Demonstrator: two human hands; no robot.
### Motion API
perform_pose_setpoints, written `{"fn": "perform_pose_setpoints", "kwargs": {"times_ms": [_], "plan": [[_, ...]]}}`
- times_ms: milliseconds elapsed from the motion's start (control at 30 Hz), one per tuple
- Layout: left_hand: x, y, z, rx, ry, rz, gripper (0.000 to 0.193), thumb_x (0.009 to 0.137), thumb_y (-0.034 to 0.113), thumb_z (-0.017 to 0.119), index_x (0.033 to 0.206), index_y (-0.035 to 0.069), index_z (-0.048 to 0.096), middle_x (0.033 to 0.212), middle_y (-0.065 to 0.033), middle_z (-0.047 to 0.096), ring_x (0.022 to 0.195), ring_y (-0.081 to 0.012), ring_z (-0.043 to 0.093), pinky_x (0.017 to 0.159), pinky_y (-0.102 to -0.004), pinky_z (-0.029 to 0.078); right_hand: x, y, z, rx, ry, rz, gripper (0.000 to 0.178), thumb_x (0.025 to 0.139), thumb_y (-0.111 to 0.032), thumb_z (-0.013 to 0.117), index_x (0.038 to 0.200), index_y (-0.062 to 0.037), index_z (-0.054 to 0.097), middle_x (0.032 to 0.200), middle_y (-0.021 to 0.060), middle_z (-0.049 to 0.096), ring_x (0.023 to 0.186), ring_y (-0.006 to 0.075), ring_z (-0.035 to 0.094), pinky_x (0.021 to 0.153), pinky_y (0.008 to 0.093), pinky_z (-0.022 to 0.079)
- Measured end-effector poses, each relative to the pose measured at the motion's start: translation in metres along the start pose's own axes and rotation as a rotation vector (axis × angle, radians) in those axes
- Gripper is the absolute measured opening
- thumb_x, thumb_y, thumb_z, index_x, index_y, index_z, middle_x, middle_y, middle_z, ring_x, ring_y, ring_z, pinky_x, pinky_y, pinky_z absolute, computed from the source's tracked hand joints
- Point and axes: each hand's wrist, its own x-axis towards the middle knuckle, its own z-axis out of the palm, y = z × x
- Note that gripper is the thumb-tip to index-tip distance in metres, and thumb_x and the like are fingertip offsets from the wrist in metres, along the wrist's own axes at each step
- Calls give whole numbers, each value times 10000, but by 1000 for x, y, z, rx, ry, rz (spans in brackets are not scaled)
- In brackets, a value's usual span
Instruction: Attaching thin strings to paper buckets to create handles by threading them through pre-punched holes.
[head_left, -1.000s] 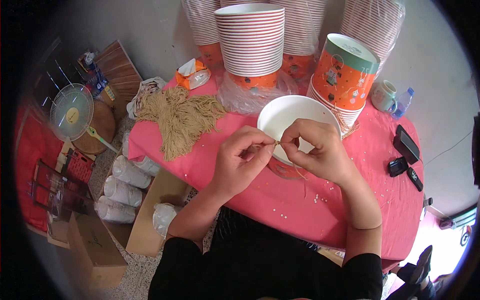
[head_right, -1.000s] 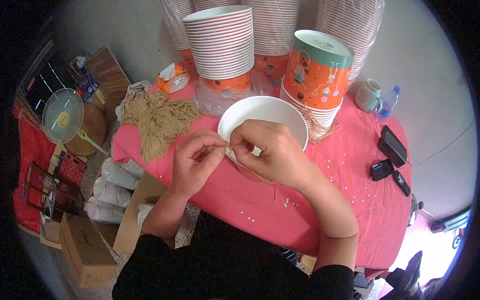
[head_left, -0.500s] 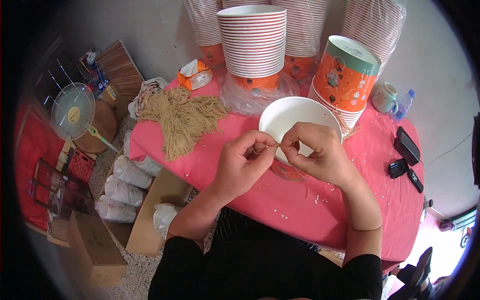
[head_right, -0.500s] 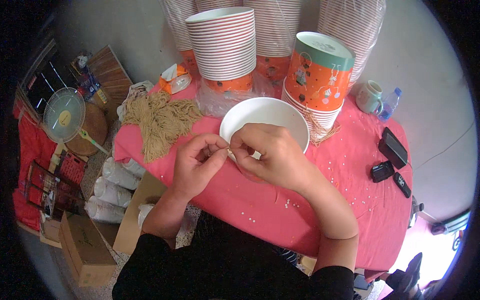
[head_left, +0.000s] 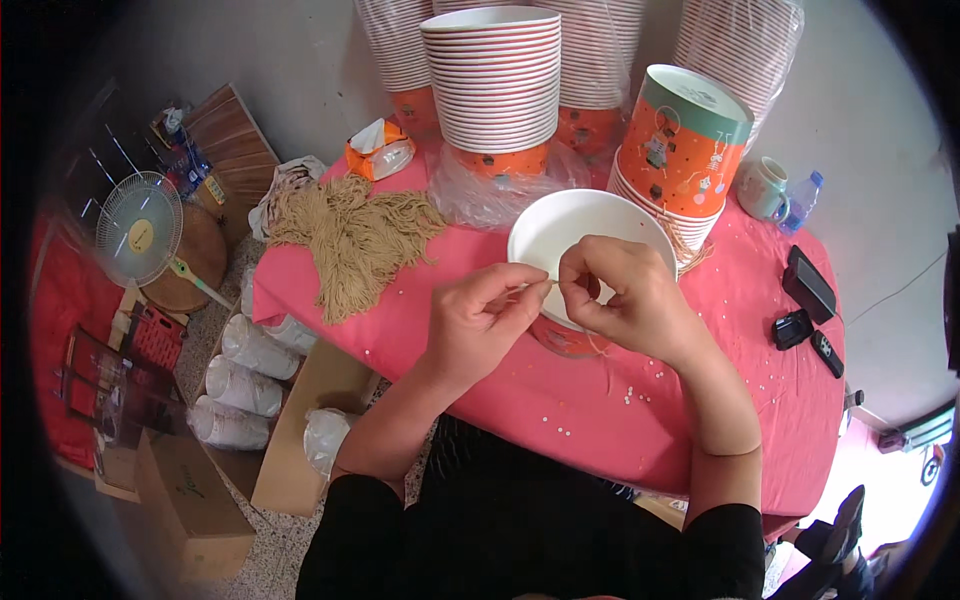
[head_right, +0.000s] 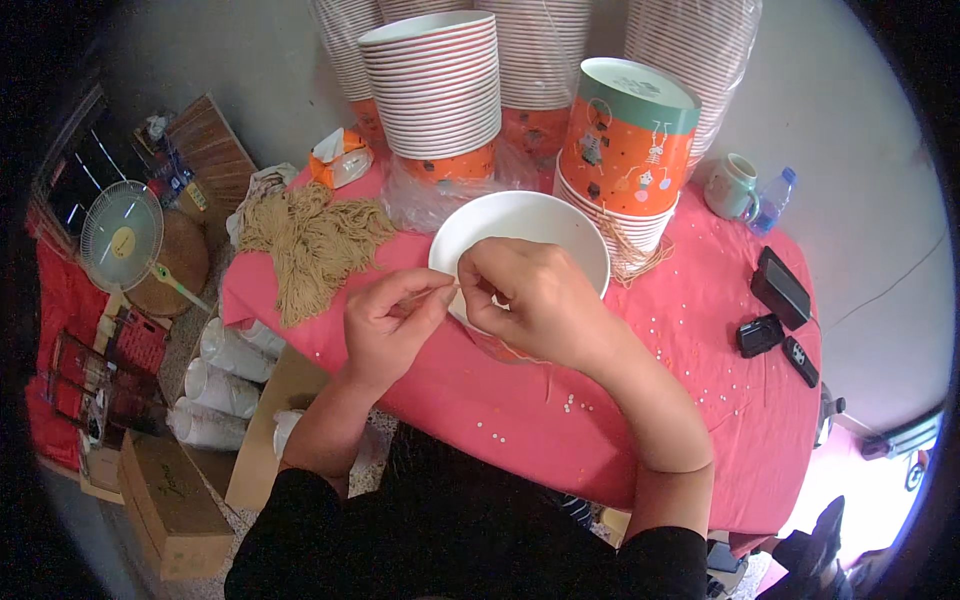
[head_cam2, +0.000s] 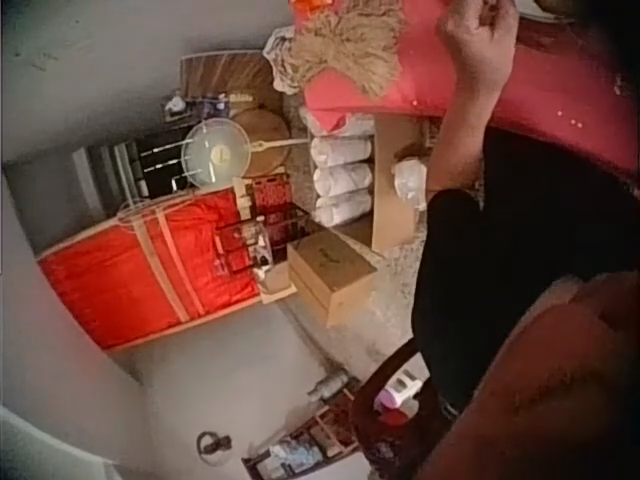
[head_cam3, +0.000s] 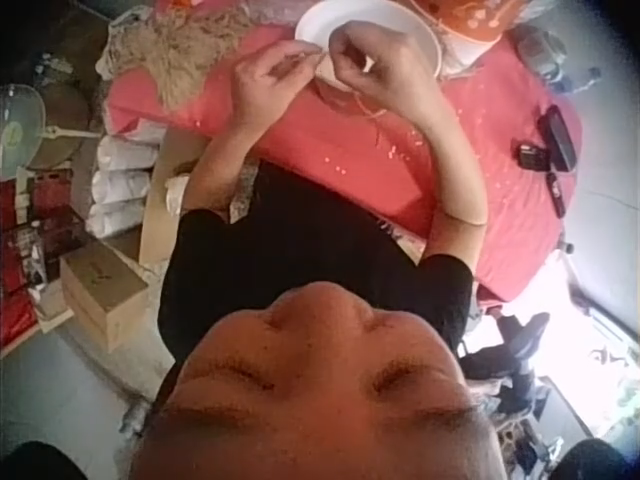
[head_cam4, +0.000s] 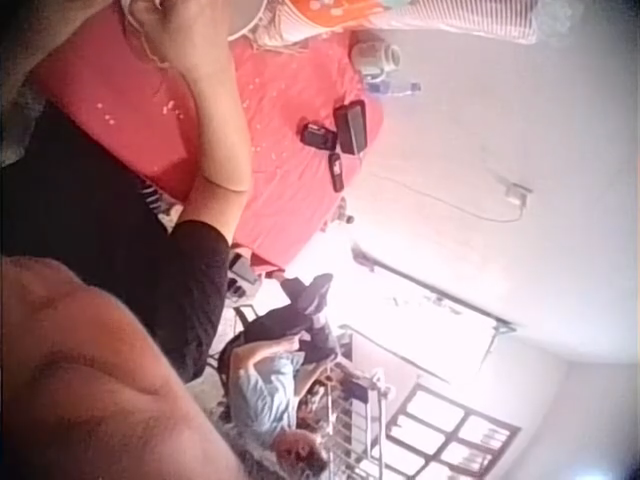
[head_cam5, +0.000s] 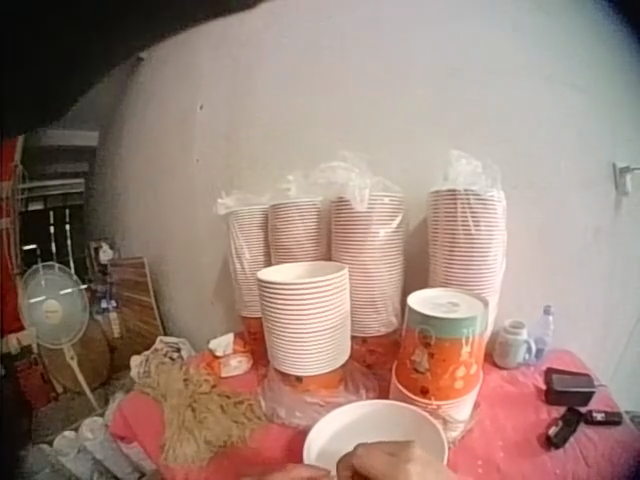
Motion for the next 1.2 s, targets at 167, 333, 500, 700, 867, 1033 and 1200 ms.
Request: {"fn": "perform_pose_setpoints", "kwargs": {"times_ms": [167, 333, 500, 700, 867, 1033, 1200], "plan": [[-1, -3, -3, 21, -28, 16, 92, 874, -13, 678, 965, -21, 675, 832, -82, 707, 724, -93, 675, 618, -219, 538, 0, 5, 0, -72, 40, -46, 158, 716, 59, 642, 832, -3, 555, 703, 102, 588, 595, 230, 613, 543, 335, 497], [-3, -2, -2, -41, -44, -10, 89, 883, -22, 662, 971, -19, 678, 818, -73, 701, 726, -88, 670, 613, -218, 527, 0, 5, -1, -65, 81, -48, 166, 715, 16, 662, 841, -11, 557, 696, 124, 592, 588, 287, 616, 540, 377, 489], [5, -4, -12, -88, -105, -47, 86, 882, 12, 666, 967, -2, 668, 838, -19, 614, 641, -30, 532, 562, -178, 409, 2, 2, -9, -30, 72, -70, 149, 732, 41, 653, 841, -2, 560, 709, 119, 589, 589, 267, 614, 545, 366, 490], [15, 10, -13, -68, -89, -45, 88, 843, 16, 691, 917, 13, 645, 866, 2, 578, 571, -17, 405, 508, -193, 336, 0, -1, -8, -16, 41, -105, 151, 730, 45, 661, 836, -4, 566, 720, 111, 582, 610, 262, 613, 565, 359, 493], [16, 9, -8, -15, -184, -68, 109, 822, 4, 698, 914, 5, 641, 817, 2, 570, 566, -20, 407, 499, -196, 335, 0, -3, -7, 29, 53, -93, 125, 771, 18, 669, 861, -3, 584, 717, 110, 598, 608, 248, 615, 564, 351, 490], [12, 4, -11, -211, -119, -205, 54, 871, 1, 663, 917, -5, 637, 816, 3, 584, 616, -17, 499, 533, -178, 396, 1, -2, -20, 75, 58, 88, 125, 806, -9, 684, 921, 13, 640, 725, 46, 630, 666, 122, 597, 588, 251, 468], [11, 8, -9, -287, -120, -247, 19, 907, 2, 631, 922, -9, 628, 823, 5, 592, 649, -25, 555, 555, -173, 435, -3, -4, -9, -13, -65, 81, 136, 819, -154, 701, 833, -29, 650, 637, 83, 610, 572, 234, 619, 525, 351, 470]]}}
